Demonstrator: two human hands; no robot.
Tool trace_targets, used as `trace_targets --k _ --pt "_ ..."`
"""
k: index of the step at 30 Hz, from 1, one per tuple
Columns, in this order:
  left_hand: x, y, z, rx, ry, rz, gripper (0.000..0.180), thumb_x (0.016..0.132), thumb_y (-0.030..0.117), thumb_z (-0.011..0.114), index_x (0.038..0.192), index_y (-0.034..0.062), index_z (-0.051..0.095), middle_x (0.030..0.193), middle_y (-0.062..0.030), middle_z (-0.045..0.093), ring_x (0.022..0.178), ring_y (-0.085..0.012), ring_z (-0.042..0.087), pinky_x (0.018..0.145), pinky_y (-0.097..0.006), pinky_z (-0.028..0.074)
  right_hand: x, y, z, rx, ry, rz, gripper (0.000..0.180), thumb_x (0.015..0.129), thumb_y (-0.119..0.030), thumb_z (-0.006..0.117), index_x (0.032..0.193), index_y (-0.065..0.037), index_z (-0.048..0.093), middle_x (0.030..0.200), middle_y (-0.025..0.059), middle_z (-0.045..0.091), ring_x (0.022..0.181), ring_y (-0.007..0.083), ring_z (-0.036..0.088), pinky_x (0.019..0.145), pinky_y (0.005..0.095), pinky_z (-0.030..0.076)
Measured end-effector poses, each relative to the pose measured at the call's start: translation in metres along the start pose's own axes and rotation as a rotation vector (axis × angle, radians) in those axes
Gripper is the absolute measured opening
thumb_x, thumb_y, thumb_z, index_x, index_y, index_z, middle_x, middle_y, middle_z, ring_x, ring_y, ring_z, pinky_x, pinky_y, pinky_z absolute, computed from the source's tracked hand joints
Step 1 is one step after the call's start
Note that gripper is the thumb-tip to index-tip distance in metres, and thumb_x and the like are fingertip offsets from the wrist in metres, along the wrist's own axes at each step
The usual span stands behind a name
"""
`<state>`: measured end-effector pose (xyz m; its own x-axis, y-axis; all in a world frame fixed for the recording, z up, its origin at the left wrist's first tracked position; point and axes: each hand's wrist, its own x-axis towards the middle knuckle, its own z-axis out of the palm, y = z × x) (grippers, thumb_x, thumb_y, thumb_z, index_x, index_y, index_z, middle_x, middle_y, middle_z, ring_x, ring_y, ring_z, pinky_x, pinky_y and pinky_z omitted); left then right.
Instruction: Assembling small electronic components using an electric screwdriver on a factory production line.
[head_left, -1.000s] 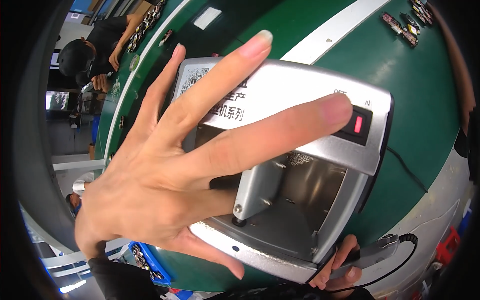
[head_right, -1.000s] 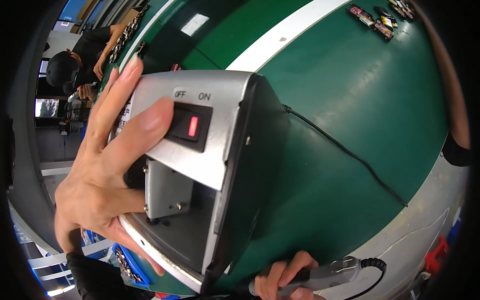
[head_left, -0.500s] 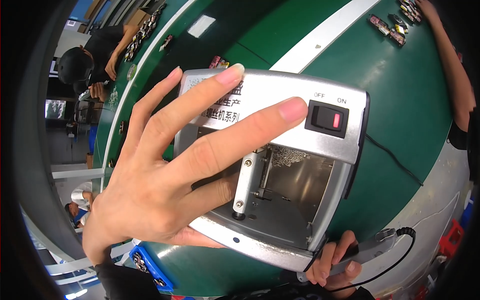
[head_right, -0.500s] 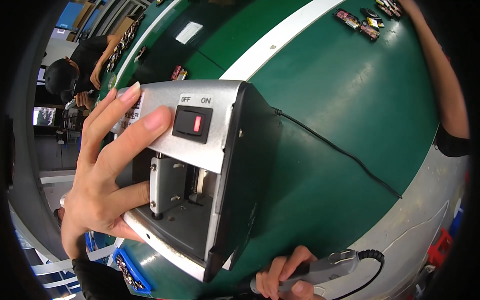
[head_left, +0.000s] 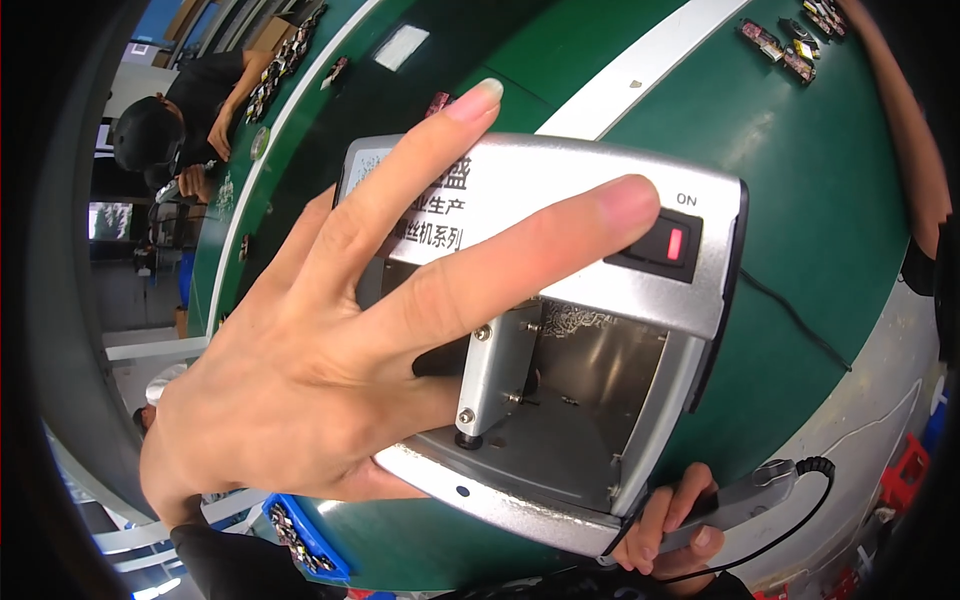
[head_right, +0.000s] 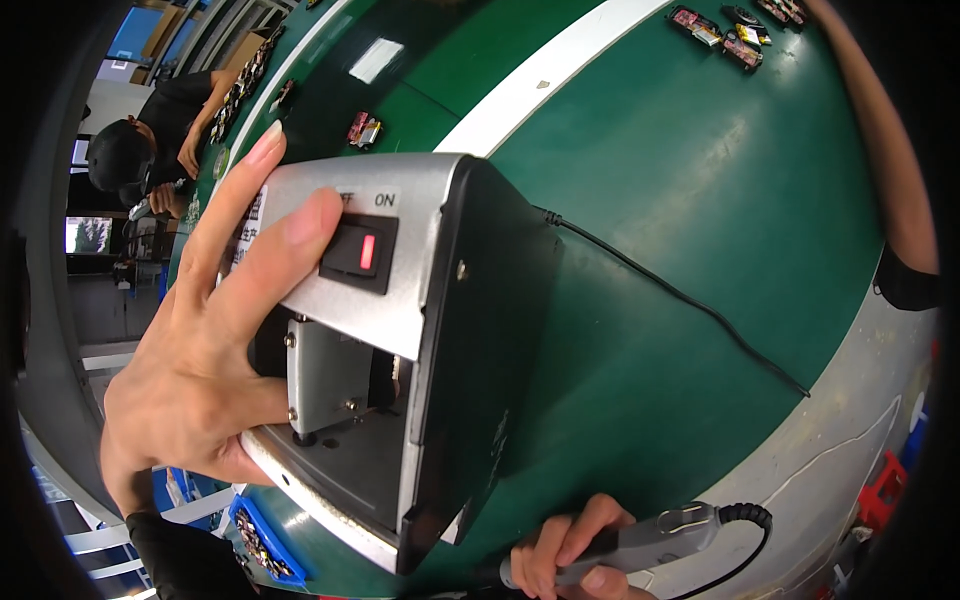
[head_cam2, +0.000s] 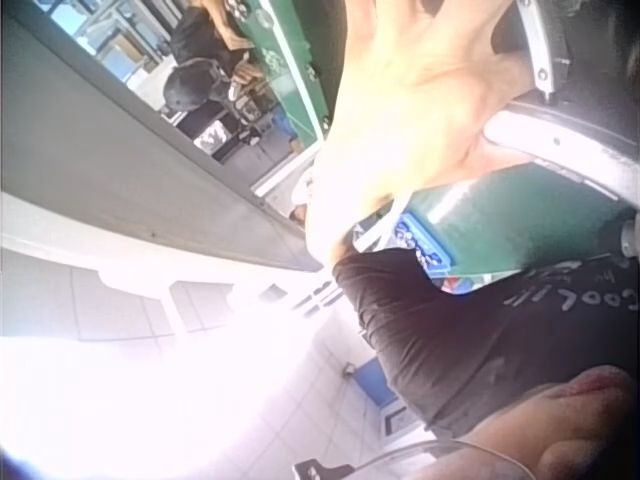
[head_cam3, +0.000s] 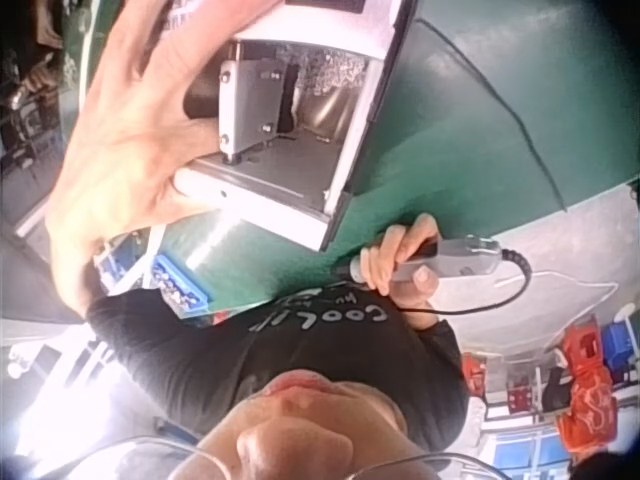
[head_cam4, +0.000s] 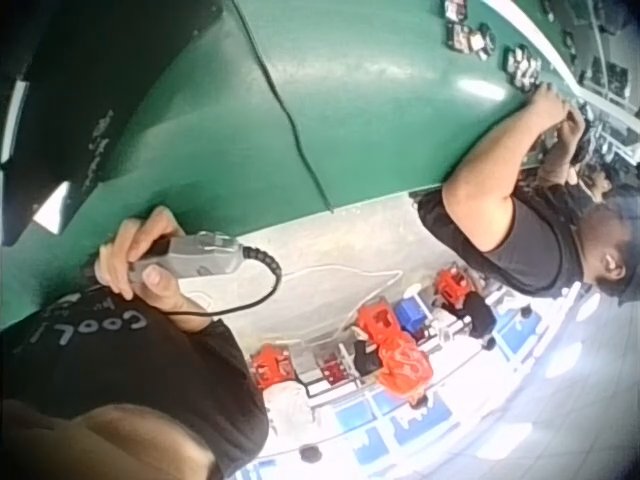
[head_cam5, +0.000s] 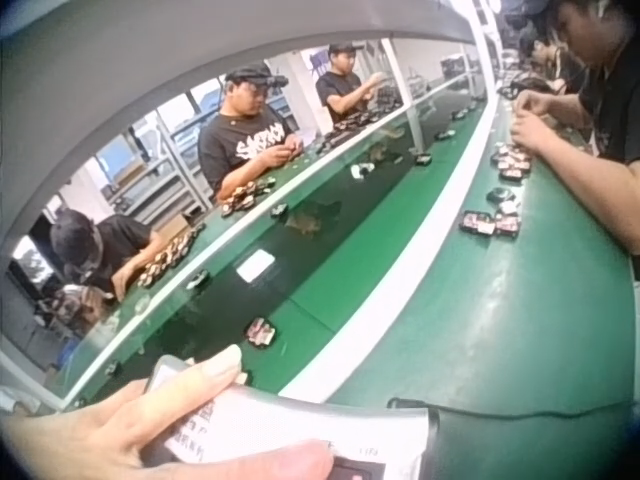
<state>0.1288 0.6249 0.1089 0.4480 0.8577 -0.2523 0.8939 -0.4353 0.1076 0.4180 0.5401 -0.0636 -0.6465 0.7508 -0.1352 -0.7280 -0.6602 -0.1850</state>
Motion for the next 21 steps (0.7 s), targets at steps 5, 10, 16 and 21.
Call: trace_targets --k 5,10,16,21 --pt "-0.003 0.004 -0.001 0.244 0.024 -0.044 0.042 0.048 0.037 0.068 0.071 0.0022 0.073 0.148 -0.0194 0.05 0.138 -0.0538 0.039 0.107 -0.059 0.039 -0.001 -0.001 0.002 0.002 0.012 0.021 0.03 0.096 -0.023 0.057 0.098 0.0 0.037 0.075 0.0227 0.054 0.049 0.0267 0.053 0.051 0.0446 0.046" --pt "-0.014 0.007 0.006 0.325 0.215 0.022 0.042 0.057 0.044 0.073 0.067 0.0032 0.069 0.139 -0.0225 0.057 0.127 -0.0471 0.053 0.099 -0.055 0.047 0.005 -0.003 -0.004 -0.03 -0.068 0.033 0.031 0.097 -0.023 0.057 0.098 0.0 0.037 0.074 0.0222 0.054 0.048 0.0263 0.052 0.051 0.0439 0.045" --pt "-0.111 -0.022 0.026 0.235 0.593 -0.174 0.064 0.093 0.062 0.055 0.095 0.0011 0.073 0.119 -0.0243 0.063 0.104 -0.0372 0.063 0.086 -0.046 0.052 0.004 0.005 0.004 -0.013 -0.007 -0.051 0.031 0.098 -0.024 0.057 0.097 0.0 0.037 0.072 0.0206 0.053 0.046 0.0244 0.05 0.049 0.0414 0.044" --pt "-0.155 -0.002 0.05 -0.068 0.655 -0.524 0.057 0.098 0.052 0.055 0.098 -0.002 0.073 0.115 -0.026 0.062 0.103 -0.0354 0.061 0.084 -0.043 0.051 0.006 0.002 0.004 -0.036 -0.033 -0.007 0.032 0.098 -0.026 0.057 0.097 -0.001 0.037 0.07 0.0189 0.052 0.044 0.0233 0.048 0.047 0.0405 0.044"
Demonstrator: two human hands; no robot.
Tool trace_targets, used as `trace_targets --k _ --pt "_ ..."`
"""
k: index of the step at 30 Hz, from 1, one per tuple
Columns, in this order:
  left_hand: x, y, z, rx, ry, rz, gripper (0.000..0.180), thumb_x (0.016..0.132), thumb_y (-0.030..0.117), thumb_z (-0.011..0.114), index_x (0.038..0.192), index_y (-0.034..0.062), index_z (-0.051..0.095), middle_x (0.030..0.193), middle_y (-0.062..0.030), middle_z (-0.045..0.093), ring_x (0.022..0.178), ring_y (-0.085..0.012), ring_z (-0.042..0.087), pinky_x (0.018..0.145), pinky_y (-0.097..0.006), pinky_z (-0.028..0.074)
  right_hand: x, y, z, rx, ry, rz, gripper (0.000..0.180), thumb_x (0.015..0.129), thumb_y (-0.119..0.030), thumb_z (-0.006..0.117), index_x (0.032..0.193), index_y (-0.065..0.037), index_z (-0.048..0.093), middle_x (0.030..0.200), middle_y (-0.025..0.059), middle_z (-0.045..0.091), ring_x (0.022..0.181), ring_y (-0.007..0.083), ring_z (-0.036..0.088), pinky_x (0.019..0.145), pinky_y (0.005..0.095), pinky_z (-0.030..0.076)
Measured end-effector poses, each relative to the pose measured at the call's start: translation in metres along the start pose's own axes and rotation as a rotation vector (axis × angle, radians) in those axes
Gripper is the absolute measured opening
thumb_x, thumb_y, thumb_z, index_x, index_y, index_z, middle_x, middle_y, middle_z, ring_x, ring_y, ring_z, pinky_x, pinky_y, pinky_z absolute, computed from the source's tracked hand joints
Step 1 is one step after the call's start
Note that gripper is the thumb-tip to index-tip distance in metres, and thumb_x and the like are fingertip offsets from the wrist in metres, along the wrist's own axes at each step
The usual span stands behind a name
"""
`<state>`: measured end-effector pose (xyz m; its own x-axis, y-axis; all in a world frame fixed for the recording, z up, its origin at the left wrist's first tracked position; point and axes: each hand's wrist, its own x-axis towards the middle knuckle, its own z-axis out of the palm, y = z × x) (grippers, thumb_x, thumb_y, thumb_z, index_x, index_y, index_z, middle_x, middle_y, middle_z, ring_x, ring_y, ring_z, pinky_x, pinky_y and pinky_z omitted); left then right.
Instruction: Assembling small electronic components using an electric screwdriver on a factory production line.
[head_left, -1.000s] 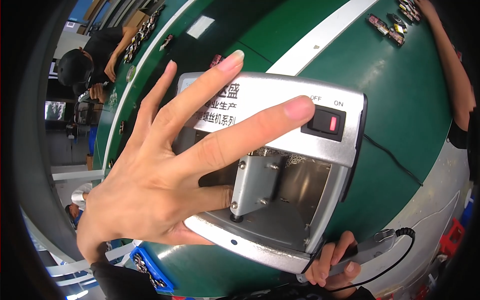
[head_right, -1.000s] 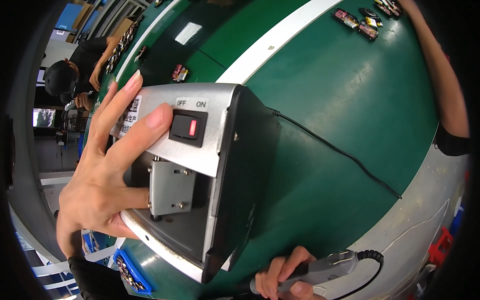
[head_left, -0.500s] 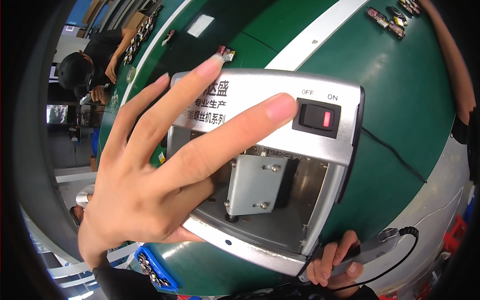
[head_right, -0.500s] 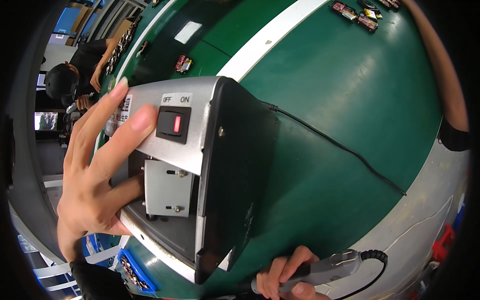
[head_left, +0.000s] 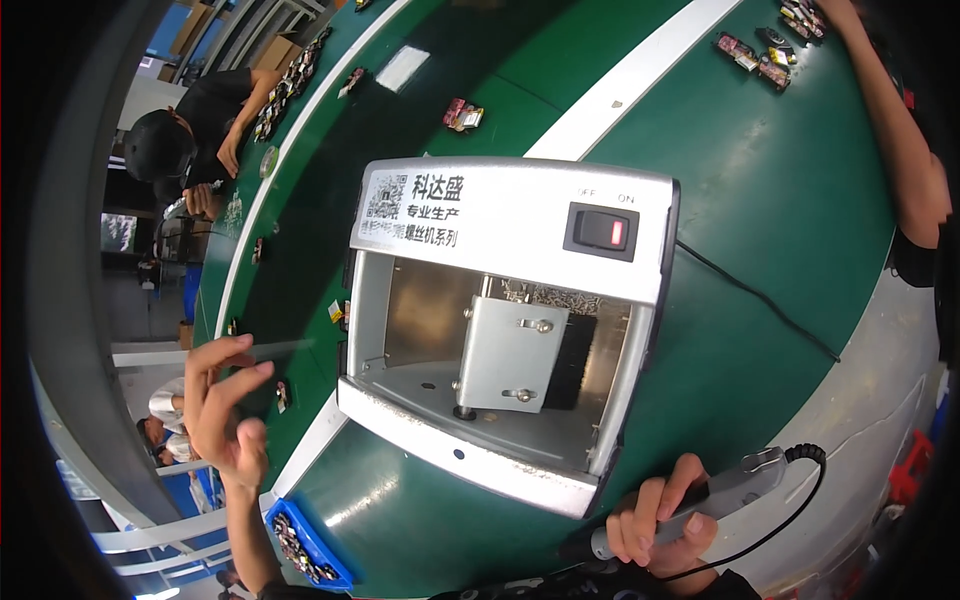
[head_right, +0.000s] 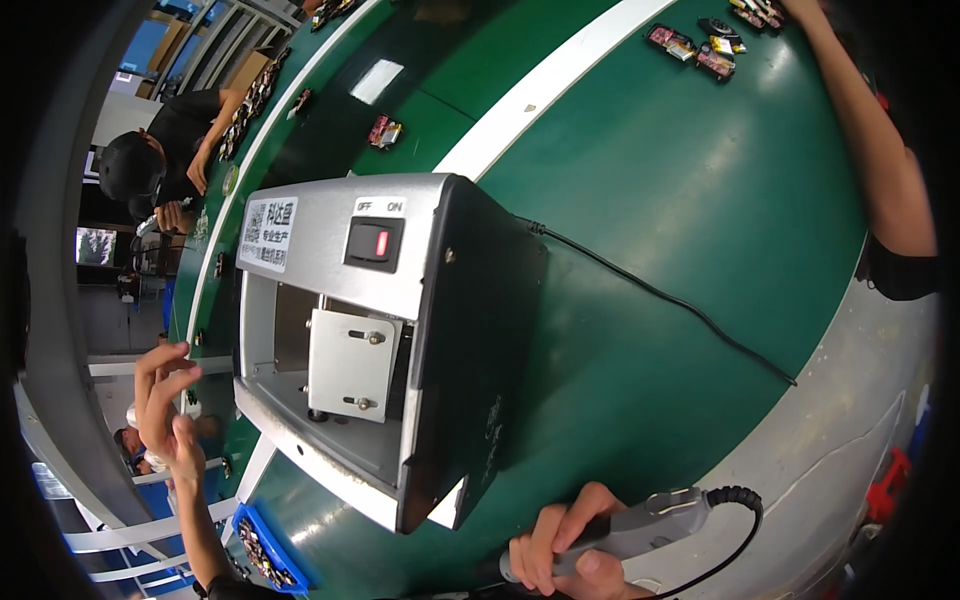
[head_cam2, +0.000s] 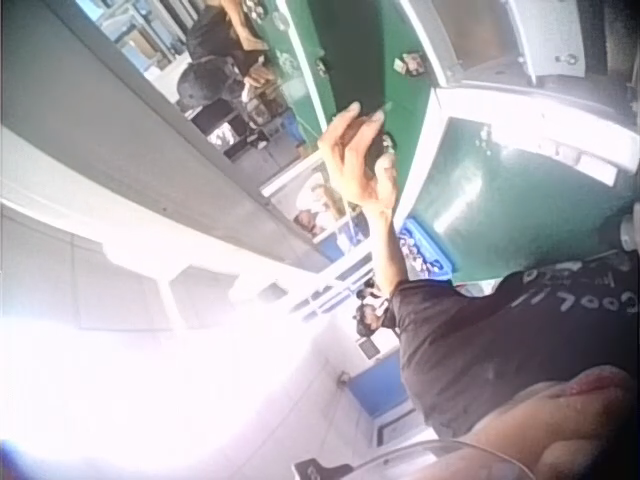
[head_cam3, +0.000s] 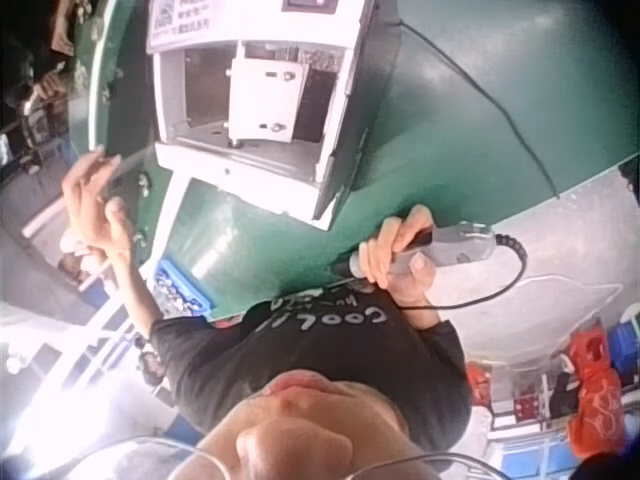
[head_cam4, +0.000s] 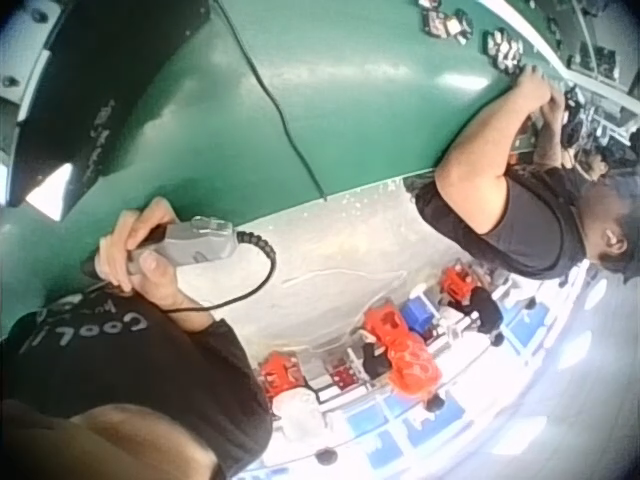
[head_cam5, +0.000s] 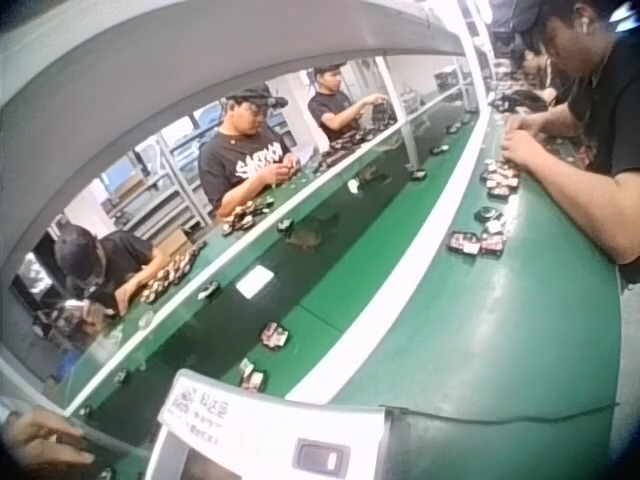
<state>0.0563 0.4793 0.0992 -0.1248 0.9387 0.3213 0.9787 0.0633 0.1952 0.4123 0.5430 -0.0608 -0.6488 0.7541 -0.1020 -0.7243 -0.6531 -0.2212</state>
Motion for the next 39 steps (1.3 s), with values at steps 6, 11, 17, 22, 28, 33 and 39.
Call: trace_targets --k 6,11,17,22,28,33,39 --pt "0.078 0.038 0.021 0.132 -0.405 0.475 0.093 0.072 0.092 0.044 0.102 0.0114 0.079 0.14 -0.0265 0.05 0.132 -0.0448 0.042 0.112 -0.06 0.027 -0.003 0.006 0.002 -0.096 0.076 -0.048 0.033 0.099 -0.028 0.055 0.095 -0.004 0.034 0.068 0.0169 0.051 0.039 0.0208 0.045 0.042 0.0383 0.042" --pt "0.115 0.018 0.046 0.165 -0.443 0.847 0.082 0.056 0.086 0.061 0.09 0.0146 0.082 0.155 -0.0233 0.039 0.146 -0.0572 0.015 0.113 -0.074 0.008 -0.001 0.008 -0.005 -0.061 -0.028 -0.056 0.032 0.099 -0.029 0.053 0.095 -0.004 0.033 0.068 0.0168 0.05 0.038 0.0199 0.043 0.041 0.0373 0.042" --pt "0.142 0.073 0.039 0.098 -0.85 0.622 0.075 0.049 0.078 0.069 0.077 0.0088 0.081 0.162 -0.0152 0.029 0.142 -0.0654 0.012 0.111 -0.077 0.011 -0.008 0.007 -0.002 -0.041 0.067 -0.074 0.032 0.1 -0.028 0.053 0.096 -0.003 0.034 0.07 0.0181 0.051 0.042 0.0211 0.046 0.046 0.0389 0.044" --pt "0.129 0.056 0.036 0.062 -0.68 0.707 0.075 0.053 0.074 0.068 0.073 0.0031 0.077 0.157 -0.0154 0.036 0.14 -0.062 0.022 0.11 -0.074 0.021 -0.01 0.001 -0.005 0.058 -0.008 0.001 0.031 0.099 -0.025 0.055 0.099 -0.001 0.035 0.075 0.0219 0.053 0.051 0.0268 0.053 0.055 0.0456 0.046" --pt "0.117 0.058 0.047 0.18 -0.412 0.725 0.067 0.063 0.067 0.07 0.072 0.0003 0.073 0.144 -0.0223 0.051 0.136 -0.0528 0.042 0.107 -0.068 0.035 -0.009 0.0 -0.003 0.032 0.038 0.006 0.032 0.098 -0.025 0.057 0.099 0.0 0.036 0.076 0.0235 0.054 0.051 0.0283 0.054 0.055 0.0474 0.046" --pt "0.116 0.066 0.036 0.062 -0.536 0.53 0.057 0.056 0.06 0.076 0.074 0.0058 0.077 0.152 -0.025 0.042 0.14 -0.0606 0.029 0.109 -0.068 0.031 -0.01 -0.002 -0.004 0.037 0.038 0.037 0.032 0.097 -0.024 0.057 0.098 0.0 0.036 0.076 0.0231 0.054 0.051 0.0282 0.055 0.053 0.0469 0.046" --pt "0.127 0.065 0.056 0.006 -0.606 0.631 0.049 0.049 0.048 0.077 0.078 0.0086 0.08 0.158 -0.0192 0.036 0.139 -0.0646 0.025 0.11 -0.069 0.03 -0.001 0.005 0.006 -0.032 0.097 -0.082 0.031 0.096 -0.026 0.056 0.095 -0.002 0.037 0.069 0.0184 0.054 0.046 0.0236 0.053 0.045 0.0416 0.046"
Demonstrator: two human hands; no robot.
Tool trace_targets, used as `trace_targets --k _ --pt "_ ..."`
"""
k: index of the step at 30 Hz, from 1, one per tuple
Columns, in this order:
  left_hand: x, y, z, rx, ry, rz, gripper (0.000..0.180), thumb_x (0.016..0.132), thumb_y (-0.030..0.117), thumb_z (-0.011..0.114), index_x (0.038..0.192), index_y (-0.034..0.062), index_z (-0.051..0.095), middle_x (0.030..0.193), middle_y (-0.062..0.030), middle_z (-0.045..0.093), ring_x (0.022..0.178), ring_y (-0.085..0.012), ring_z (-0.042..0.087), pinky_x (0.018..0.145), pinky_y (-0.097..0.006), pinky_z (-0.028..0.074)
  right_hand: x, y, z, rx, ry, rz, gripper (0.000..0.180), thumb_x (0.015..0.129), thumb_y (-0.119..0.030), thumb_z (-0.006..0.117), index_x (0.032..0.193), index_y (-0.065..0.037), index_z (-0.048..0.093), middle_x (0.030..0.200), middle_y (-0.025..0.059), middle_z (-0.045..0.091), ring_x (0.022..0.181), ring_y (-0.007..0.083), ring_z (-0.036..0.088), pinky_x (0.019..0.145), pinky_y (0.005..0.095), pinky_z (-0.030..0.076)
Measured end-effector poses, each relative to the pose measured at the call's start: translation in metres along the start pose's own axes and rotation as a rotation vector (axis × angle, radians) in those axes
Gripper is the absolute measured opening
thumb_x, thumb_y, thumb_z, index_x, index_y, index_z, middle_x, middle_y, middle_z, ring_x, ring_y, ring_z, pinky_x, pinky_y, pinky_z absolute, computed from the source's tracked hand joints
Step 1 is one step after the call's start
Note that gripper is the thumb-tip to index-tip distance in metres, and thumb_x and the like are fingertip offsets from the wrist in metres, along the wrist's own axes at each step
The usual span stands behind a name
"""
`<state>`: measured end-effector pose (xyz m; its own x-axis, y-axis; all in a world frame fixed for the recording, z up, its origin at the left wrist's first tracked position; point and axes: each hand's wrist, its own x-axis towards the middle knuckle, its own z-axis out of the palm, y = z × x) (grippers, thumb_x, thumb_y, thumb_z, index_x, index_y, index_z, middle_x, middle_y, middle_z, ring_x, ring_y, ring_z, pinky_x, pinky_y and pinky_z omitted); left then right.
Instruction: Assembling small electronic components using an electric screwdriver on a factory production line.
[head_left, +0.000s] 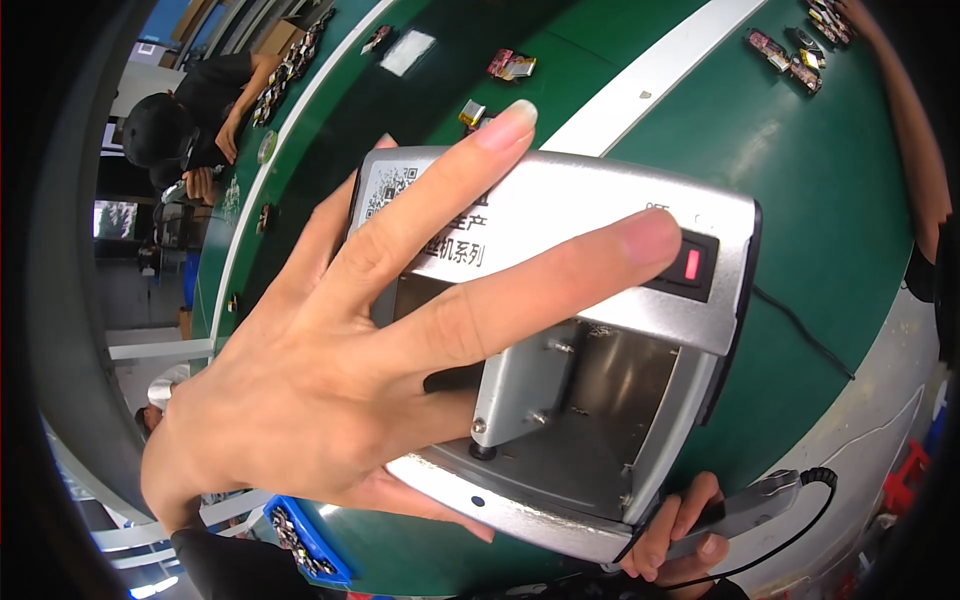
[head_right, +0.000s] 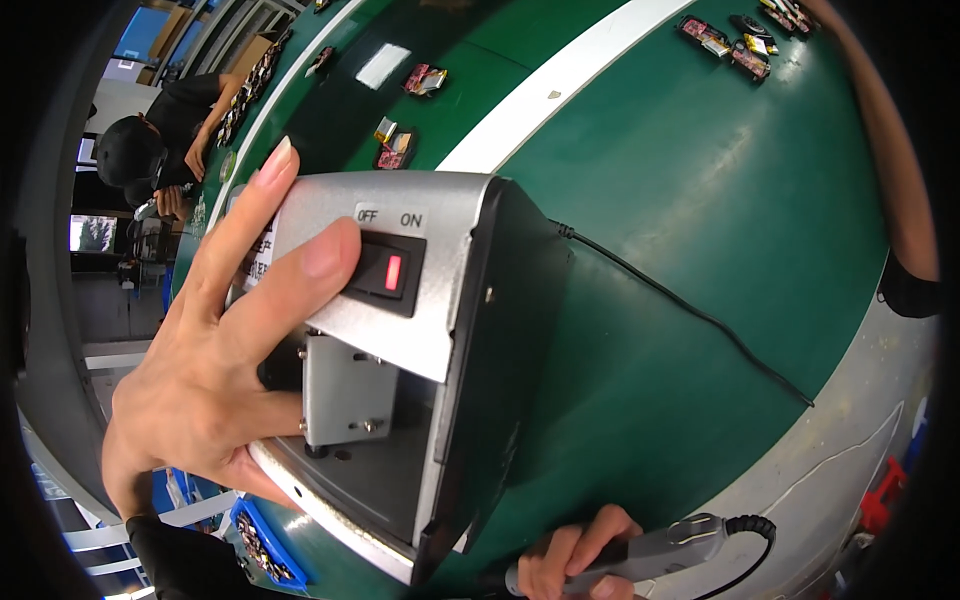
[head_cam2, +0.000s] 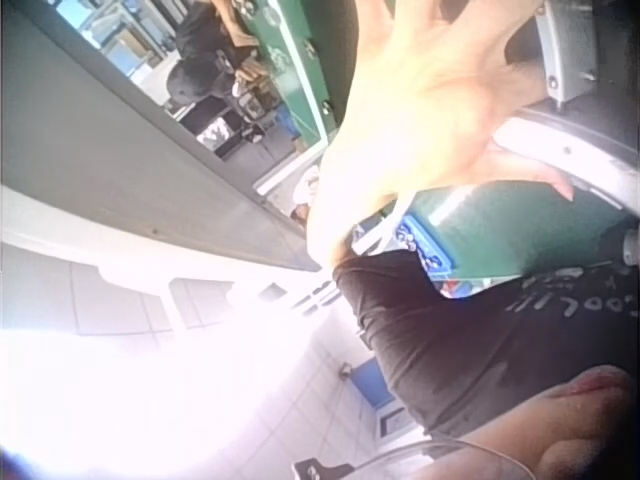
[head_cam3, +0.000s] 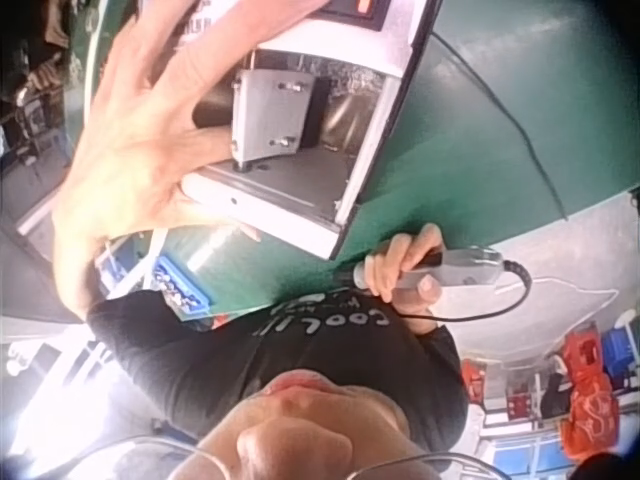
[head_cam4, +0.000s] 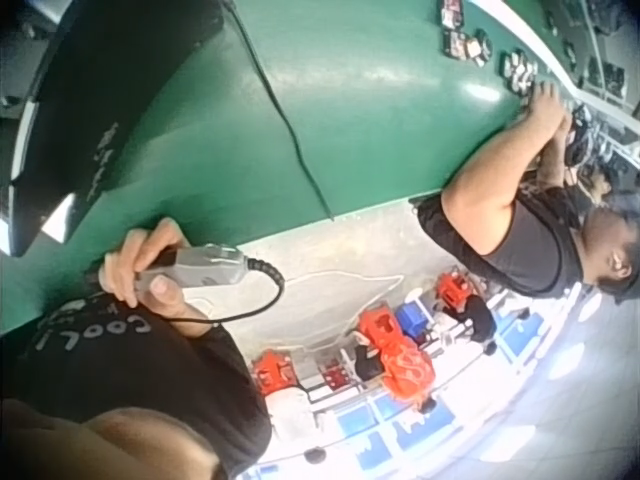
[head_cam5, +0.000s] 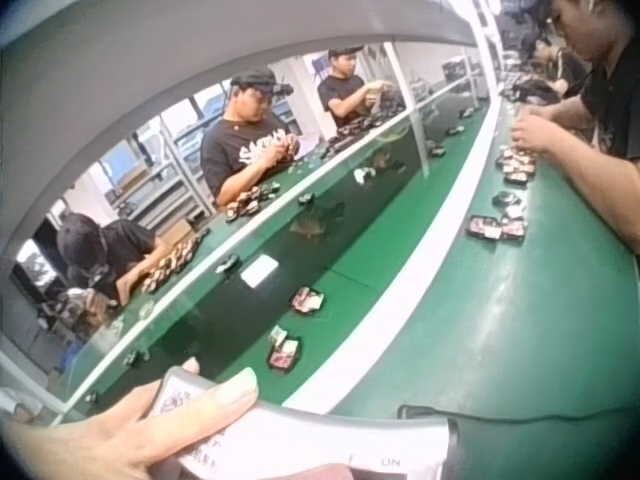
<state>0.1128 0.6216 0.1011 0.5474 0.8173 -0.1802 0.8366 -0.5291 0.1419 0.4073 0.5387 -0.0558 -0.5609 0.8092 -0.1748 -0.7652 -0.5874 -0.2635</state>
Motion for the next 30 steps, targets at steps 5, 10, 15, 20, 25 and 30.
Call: trace_targets --k 5,10,15,20,25,30 --pt "0.001 0.007 -0.017 0.226 -0.045 -0.011 0.051 0.044 0.045 0.073 0.071 0.0015 0.075 0.145 -0.0198 0.053 0.136 -0.0571 0.039 0.104 -0.061 0.042 -0.005 -0.003 -0.005 0.023 0.008 0.025 0.031 0.096 -0.025 0.056 0.096 -0.002 0.036 0.07 0.0195 0.054 0.047 0.0252 0.054 0.047 0.0431 0.047" --pt "-0.019 0.009 -0.021 0.18 0.042 -0.077 0.065 0.055 0.065 0.072 0.081 0.006 0.079 0.139 -0.0303 0.053 0.131 -0.0494 0.049 0.105 -0.058 0.041 -0.011 -0.009 -0.014 0.1 -0.067 0.11 0.033 0.097 -0.023 0.058 0.1 -0.001 0.034 0.077 0.0239 0.053 0.054 0.0312 0.056 0.056 0.0489 0.048" --pt "-0.059 -0.008 -0.011 0.153 0.237 -0.126 0.076 0.082 0.078 0.053 0.09 0.0067 0.076 0.13 -0.029 0.058 0.121 -0.0443 0.058 0.103 -0.054 0.045 -0.011 -0.007 -0.015 0.072 -0.049 0.077 0.032 0.098 -0.024 0.056 0.1 -0.001 0.034 0.077 0.0234 0.053 0.052 0.0296 0.054 0.054 0.0483 0.047" --pt "-0.187 -0.012 0.048 0.146 0.407 -0.97 0.027 0.091 0.005 0.066 0.118 0.0009 0.066 0.12 -0.0156 0.066 0.112 -0.0295 0.063 0.1 -0.038 0.046 -0.01 0.002 -0.012 0.062 -0.101 0.067 0.031 0.1 -0.027 0.052 0.098 -0.002 0.033 0.074 0.0199 0.051 0.047 0.0262 0.051 0.049 0.0445 0.047" --pt "-0.296 0.006 0.137 -0.255 0.222 -1.282 0.082 0.084 0.022 0.079 0.151 0.003 0.036 0.152 -0.0206 0.04 0.14 -0.0356 0.041 0.108 -0.042 0.042 -0.002 0.006 -0.006 -0.023 0.035 -0.073 0.031 0.103 -0.031 0.046 0.094 -0.007 0.03 0.068 0.0111 0.044 0.035 0.0173 0.038 0.037 0.032 0.04" --pt "-0.286 0.004 0.183 -0.064 0.427 -1.158 0.069 0.093 0.024 0.068 0.153 0.008 0.037 0.149 -0.0185 0.047 0.136 -0.0357 0.044 0.11 -0.044 0.034 0.006 0.006 -0.003 -0.104 0.008 -0.089 0.028 0.105 -0.032 0.04 0.094 -0.007 0.031 0.068 0.0081 0.041 0.033 0.0147 0.029 0.033 0.028 0.033"
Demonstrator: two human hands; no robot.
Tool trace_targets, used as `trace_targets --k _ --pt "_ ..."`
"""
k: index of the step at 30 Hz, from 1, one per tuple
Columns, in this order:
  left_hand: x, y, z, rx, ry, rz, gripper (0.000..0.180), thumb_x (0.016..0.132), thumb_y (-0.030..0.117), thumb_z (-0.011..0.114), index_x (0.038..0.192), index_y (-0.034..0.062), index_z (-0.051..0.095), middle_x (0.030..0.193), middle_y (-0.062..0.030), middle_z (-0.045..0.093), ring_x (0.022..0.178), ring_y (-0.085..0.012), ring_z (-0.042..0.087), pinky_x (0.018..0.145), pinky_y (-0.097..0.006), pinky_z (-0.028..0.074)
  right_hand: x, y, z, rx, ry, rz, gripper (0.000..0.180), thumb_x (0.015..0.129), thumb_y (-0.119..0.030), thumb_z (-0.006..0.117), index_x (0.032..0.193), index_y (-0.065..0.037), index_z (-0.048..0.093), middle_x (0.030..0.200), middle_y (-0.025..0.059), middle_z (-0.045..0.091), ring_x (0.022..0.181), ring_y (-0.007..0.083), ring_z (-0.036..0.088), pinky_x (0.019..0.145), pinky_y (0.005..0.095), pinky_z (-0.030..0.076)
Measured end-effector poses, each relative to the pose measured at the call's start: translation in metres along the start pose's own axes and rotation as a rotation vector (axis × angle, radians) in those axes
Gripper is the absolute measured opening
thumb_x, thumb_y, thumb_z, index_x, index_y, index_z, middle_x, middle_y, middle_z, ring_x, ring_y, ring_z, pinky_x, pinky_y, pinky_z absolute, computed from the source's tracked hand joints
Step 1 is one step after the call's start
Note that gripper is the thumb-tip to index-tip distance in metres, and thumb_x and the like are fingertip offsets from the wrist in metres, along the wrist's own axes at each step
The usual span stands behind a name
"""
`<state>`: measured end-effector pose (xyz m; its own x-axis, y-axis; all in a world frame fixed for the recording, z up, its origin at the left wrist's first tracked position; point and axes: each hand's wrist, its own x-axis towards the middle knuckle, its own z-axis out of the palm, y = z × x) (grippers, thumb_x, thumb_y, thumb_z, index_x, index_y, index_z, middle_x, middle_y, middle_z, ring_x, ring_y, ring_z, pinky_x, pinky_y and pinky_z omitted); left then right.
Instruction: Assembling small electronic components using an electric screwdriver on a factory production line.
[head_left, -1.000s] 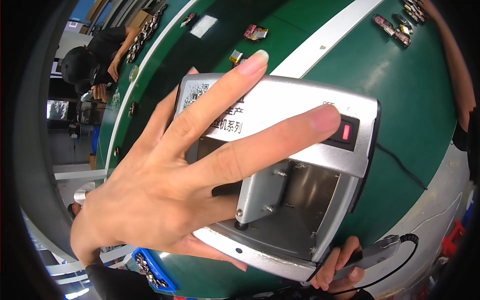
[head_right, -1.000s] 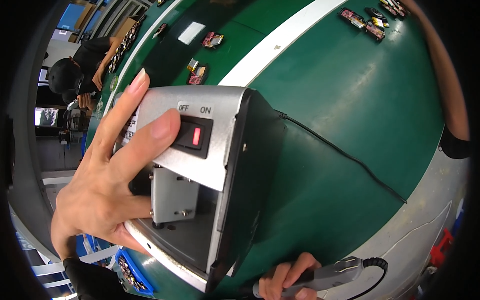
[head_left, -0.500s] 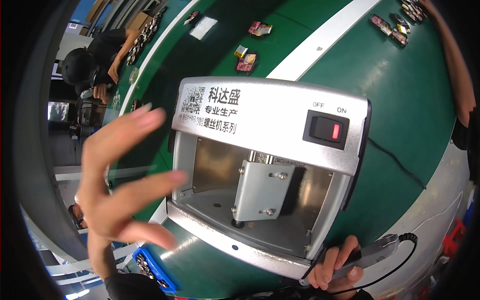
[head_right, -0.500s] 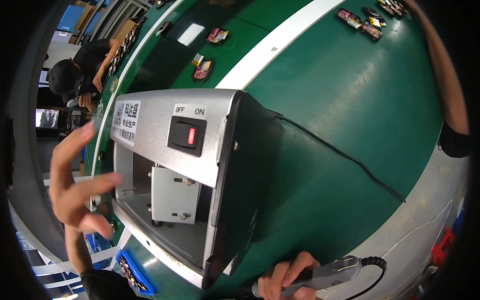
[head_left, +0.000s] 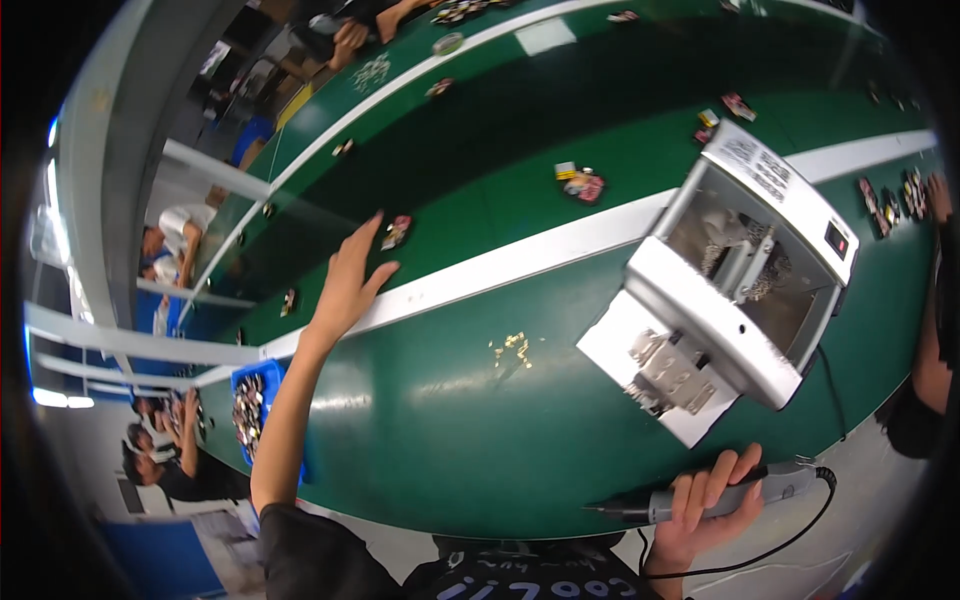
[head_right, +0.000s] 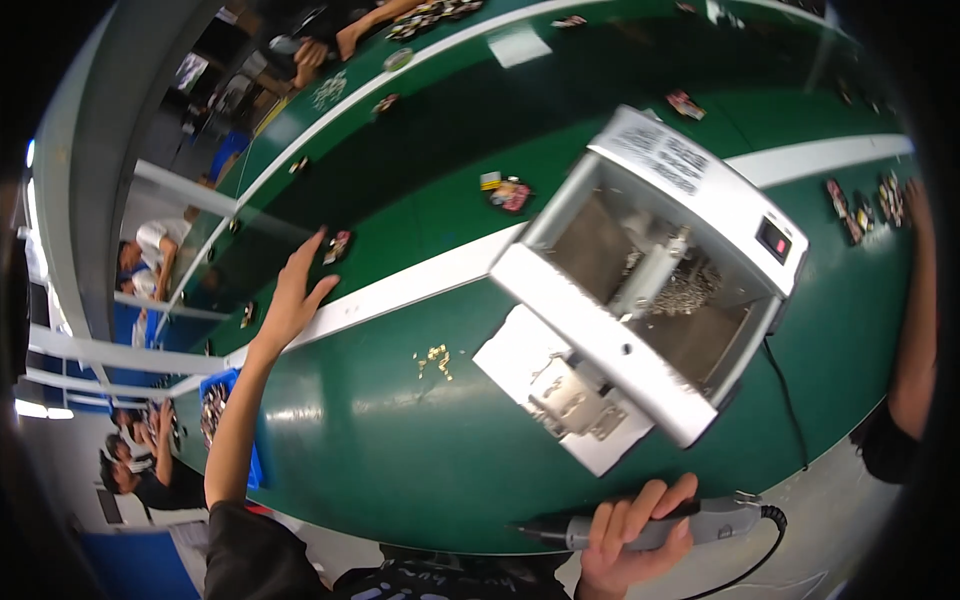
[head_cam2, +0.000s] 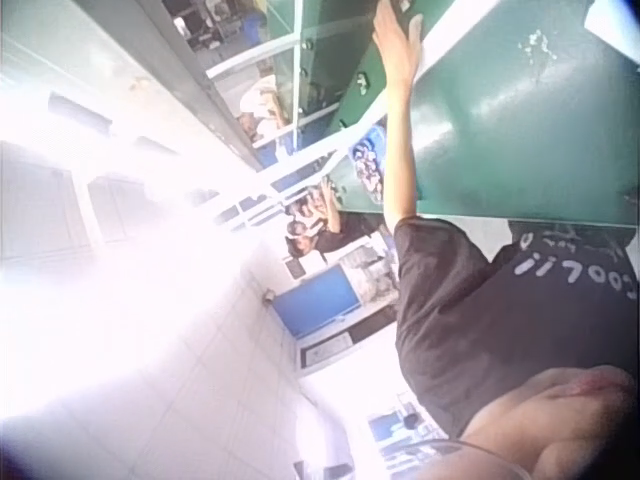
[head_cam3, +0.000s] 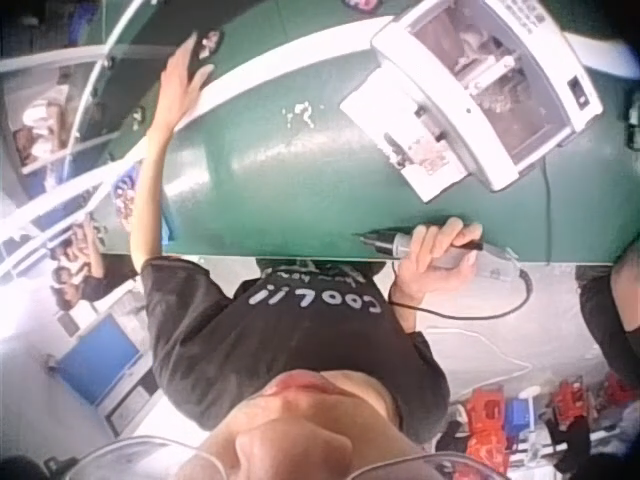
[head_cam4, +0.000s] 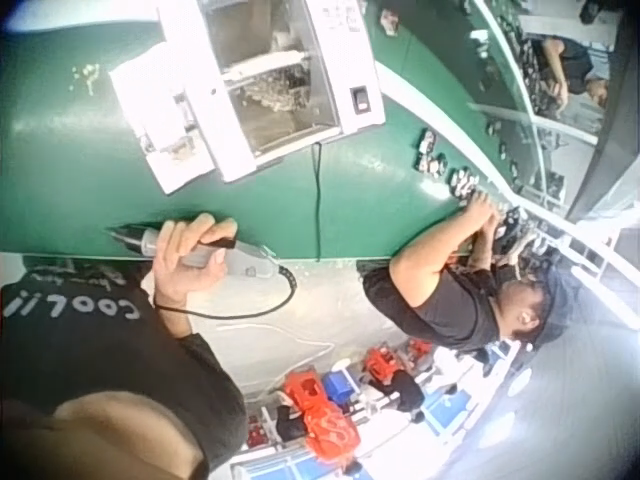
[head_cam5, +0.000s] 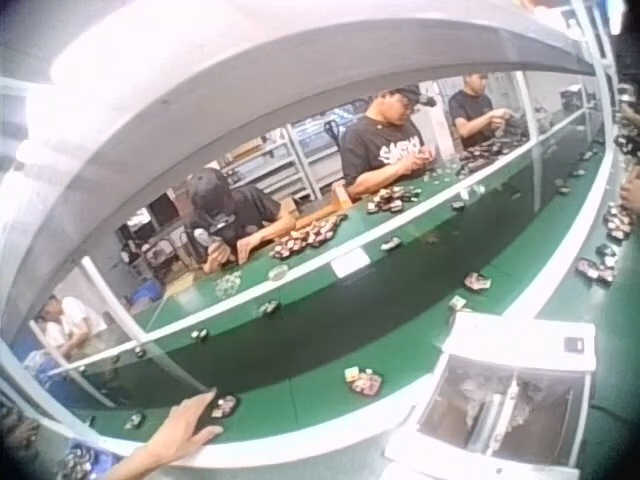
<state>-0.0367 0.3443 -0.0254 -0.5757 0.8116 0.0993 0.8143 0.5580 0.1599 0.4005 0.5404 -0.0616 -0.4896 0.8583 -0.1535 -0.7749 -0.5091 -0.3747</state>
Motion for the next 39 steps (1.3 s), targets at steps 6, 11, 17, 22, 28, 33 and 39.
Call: trace_targets --k 6,11,17,22,28,33,39 --pt "0.018 0.008 0.015 -0.161 0.145 0.189 0.054 0.093 0.011 0.065 0.144 0.0067 0.048 0.132 -0.0148 0.056 0.117 -0.0337 0.05 0.105 -0.04 0.039 -0.004 0.003 0.008 -0.053 0.021 -0.038 0.026 0.106 -0.03 0.039 0.093 -0.008 0.034 0.068 0.0065 0.041 0.033 0.0107 0.026 0.033 0.026 0.031" --pt "-0.017 0.03 0.002 -0.258 0.192 0.116 0.05 0.092 0.007 0.064 0.14 0.0047 0.048 0.129 -0.017 0.051 0.119 -0.0351 0.049 0.107 -0.039 0.038 -0.007 0.011 0.022 -0.119 0.084 -0.066 0.024 0.105 -0.028 0.04 0.093 -0.008 0.037 0.067 0.0052 0.042 0.034 0.0098 0.028 0.033 0.025 0.03" --pt "-0.151 0.091 -0.007 -0.368 0.157 -0.068 0.05 0.091 0.006 0.067 0.136 -0.0005 0.045 0.127 -0.0218 0.051 0.119 -0.0396 0.051 0.104 -0.043 0.042 -0.01 0.005 0.079 -0.634 -0.556 -0.297 0.027 0.102 -0.03 0.05 0.097 -0.006 0.039 0.071 0.0115 0.048 0.033 0.0124 0.035 0.034 0.0279 0.035" --pt "-0.224 0.108 -0.013 -0.195 0.107 -0.077 0.04 0.091 0.004 0.067 0.129 0.0017 0.055 0.127 -0.0186 0.052 0.113 -0.0352 0.054 0.098 -0.044 0.046 0.03 -0.003 0.159 -0.6 -0.64 -0.614 0.03 0.104 -0.029 0.043 0.097 0.0 0.051 0.085 0.0171 0.061 0.037 0.0109 0.036 0.039 0.0283 0.037" --pt "-0.237 0.093 -0.007 -0.289 0.144 -0.021 0.033 0.089 -0.002 0.066 0.122 0.0006 0.061 0.121 -0.0133 0.057 0.09 -0.0278 0.062 0.076 -0.039 0.054 0.055 0.022 0.189 -0.749 -0.421 -0.628 0.023 0.094 -0.017 0.065 0.082 0.001 0.057 0.064 0.0105 0.06 0.035 0.0156 0.047 0.036 0.0289 0.039" --pt "-0.225 0.096 -0.012 -0.096 0.183 0.137 0.032 0.084 -0.004 0.065 0.115 -0.0028 0.063 0.116 -0.0132 0.06 0.094 -0.0291 0.062 0.077 -0.039 0.054 0.059 0.037 0.187 -0.818 -0.4 -0.587 0.024 0.095 -0.018 0.064 0.081 0.0 0.056 0.062 0.0102 0.058 0.035 0.0156 0.046 0.035 0.0287 0.038" --pt "-0.218 0.094 -0.02 -0.024 0.17 0.228 0.035 0.074 -0.003 0.067 0.108 -0.0048 0.066 0.109 -0.0124 0.064 0.095 -0.0272 0.063 0.076 -0.038 0.052 0.063 0.037 0.191 -0.866 -0.515 -0.489 0.029 0.096 -0.018 0.059 0.077 0.001 0.05 0.064 0.0101 0.05 0.041 0.015 0.041 0.041 0.029 0.034"
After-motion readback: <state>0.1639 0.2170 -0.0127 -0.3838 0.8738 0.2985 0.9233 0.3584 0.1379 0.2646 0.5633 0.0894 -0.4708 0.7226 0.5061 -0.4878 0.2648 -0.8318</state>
